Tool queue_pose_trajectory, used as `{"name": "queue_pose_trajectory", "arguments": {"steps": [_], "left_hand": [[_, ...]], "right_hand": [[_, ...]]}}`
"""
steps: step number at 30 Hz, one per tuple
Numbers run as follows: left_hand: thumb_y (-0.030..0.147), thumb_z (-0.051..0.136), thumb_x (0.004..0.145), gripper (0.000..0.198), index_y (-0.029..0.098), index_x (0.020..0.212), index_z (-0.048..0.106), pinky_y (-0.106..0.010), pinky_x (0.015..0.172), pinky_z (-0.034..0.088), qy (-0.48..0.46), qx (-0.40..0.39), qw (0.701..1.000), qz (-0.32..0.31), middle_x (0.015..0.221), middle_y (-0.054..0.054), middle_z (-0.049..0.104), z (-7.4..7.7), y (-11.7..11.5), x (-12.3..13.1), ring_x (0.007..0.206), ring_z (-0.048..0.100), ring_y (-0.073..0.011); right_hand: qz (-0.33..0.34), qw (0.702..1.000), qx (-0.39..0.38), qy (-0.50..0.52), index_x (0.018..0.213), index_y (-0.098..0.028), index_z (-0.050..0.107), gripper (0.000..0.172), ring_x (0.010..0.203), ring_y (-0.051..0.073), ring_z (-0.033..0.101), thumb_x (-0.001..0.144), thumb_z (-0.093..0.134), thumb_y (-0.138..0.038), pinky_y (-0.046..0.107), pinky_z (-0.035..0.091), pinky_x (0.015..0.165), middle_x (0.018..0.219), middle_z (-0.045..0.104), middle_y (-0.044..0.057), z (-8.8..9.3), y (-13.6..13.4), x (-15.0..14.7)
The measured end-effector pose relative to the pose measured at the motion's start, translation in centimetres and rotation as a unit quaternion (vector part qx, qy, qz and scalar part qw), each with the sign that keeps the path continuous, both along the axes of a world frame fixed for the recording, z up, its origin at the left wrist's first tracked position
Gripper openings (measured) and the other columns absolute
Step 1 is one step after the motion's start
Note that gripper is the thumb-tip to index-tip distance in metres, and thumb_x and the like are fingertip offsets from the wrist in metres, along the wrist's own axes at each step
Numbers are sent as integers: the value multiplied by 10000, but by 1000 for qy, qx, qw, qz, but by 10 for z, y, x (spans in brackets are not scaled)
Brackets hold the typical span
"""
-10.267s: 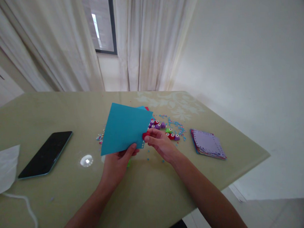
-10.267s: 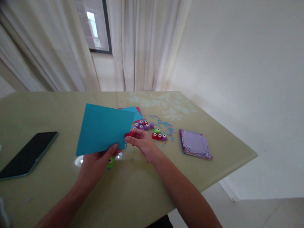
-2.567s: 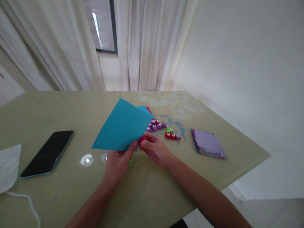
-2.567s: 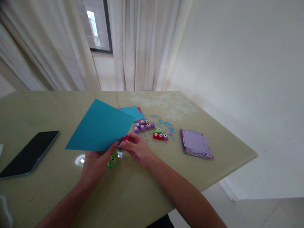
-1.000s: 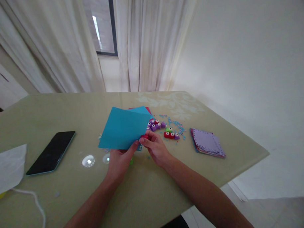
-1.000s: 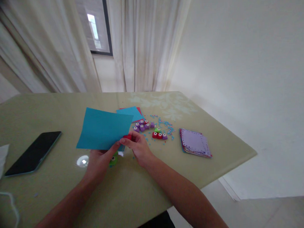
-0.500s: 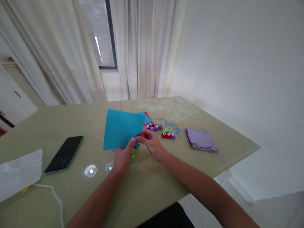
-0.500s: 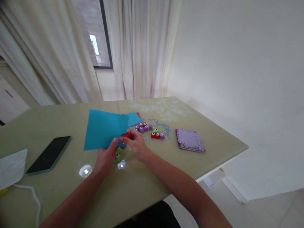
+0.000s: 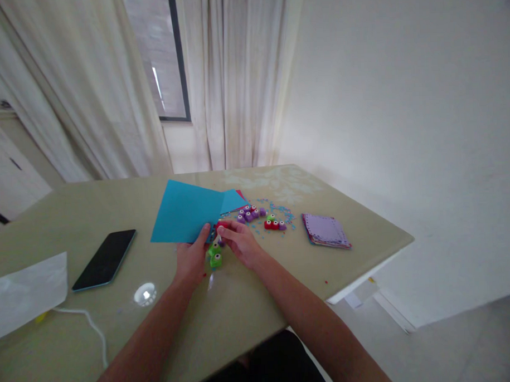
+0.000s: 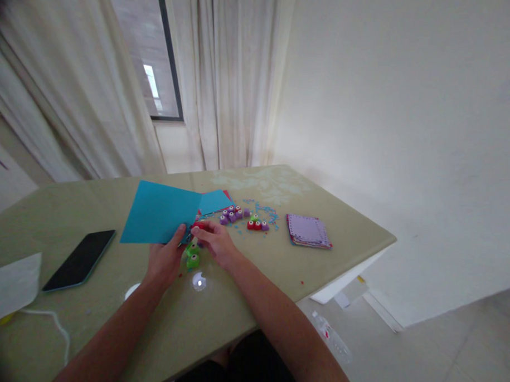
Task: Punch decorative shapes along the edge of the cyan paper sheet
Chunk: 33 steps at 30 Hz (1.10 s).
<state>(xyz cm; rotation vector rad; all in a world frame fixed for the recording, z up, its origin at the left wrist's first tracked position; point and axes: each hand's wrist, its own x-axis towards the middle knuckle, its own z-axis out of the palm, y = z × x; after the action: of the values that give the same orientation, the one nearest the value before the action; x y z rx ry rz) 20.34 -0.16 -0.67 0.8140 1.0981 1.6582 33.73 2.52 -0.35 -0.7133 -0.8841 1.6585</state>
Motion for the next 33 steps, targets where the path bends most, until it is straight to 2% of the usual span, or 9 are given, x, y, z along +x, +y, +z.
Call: {"name": "queue_pose_trajectory", "arguments": {"steps": [4,10,14,17,20,23,27,30,33], "left_hand": [[418,953,720,455,211,1071,751,-337,776,659,-44,5,999,23,1074,-84,819,4,4,-4,892,788,-210],[422,962,704,457,213,1048,746,-335,749,665,-70,12,997,33,1032,-62,815,12,4,-7,836,783,-201],[440,981,677,524,207,1081,742,-368,766,677,-67,17,997,21,1035,-68,825,13,2,-8,858,797,-228],[440,995,658,546,206,1080,741,-378,778,678,-58,21,998,16,1048,-74,829,14,2,-8,865,803,-238],[445,993,663,542,210,1083,743,-391,809,679,-50,20,998,20,1040,-68,828,13,2,-7,870,807,-241],[460,990,675,567,217,1127,749,-401,856,676,-35,22,999,24,1048,-65,831,11,2,-8,871,809,-239],[514,979,684,609,180,1146,765,-447,916,668,23,30,999,24,1057,-102,841,10,-1,-11,950,813,-289],[516,956,706,578,154,1121,779,-465,975,652,102,36,992,59,1088,-121,847,13,-5,-14,1046,803,-324],[481,929,744,499,150,1092,793,-449,973,656,170,31,982,80,1120,-127,851,20,-11,-15,1053,807,-328]], "right_hand": [[-7,1000,25,-4,996,-198,807,463,770,137,651,622,1006,-386,273,511,716,954,797,32,-4,-2,6],[-59,992,52,-95,1054,-237,779,384,755,152,635,689,848,-335,271,487,689,909,781,9,-11,11,26],[-127,944,120,-281,968,-238,731,209,832,178,655,789,717,-345,300,483,754,916,770,11,-12,22,47],[-108,922,135,-347,818,-235,754,73,767,185,620,750,765,-262,335,461,772,806,737,7,-12,21,56],[-80,905,150,-390,718,-244,760,126,693,185,561,670,854,-175,357,431,755,696,682,-5,-13,13,53],[-71,889,172,-418,784,-252,790,151,716,197,576,701,906,-201,373,439,772,747,707,10,-16,5,46],[-96,870,188,-446,996,-238,802,129,759,203,648,880,820,-293,372,479,768,968,785,61,-10,5,52],[-150,818,217,-510,1099,-218,775,147,817,204,688,986,694,-266,364,520,825,1050,800,75,6,13,66],[-127,720,267,-628,1167,-190,763,191,1056,254,712,1016,649,-213,395,520,996,1153,794,113,20,27,78]]}}
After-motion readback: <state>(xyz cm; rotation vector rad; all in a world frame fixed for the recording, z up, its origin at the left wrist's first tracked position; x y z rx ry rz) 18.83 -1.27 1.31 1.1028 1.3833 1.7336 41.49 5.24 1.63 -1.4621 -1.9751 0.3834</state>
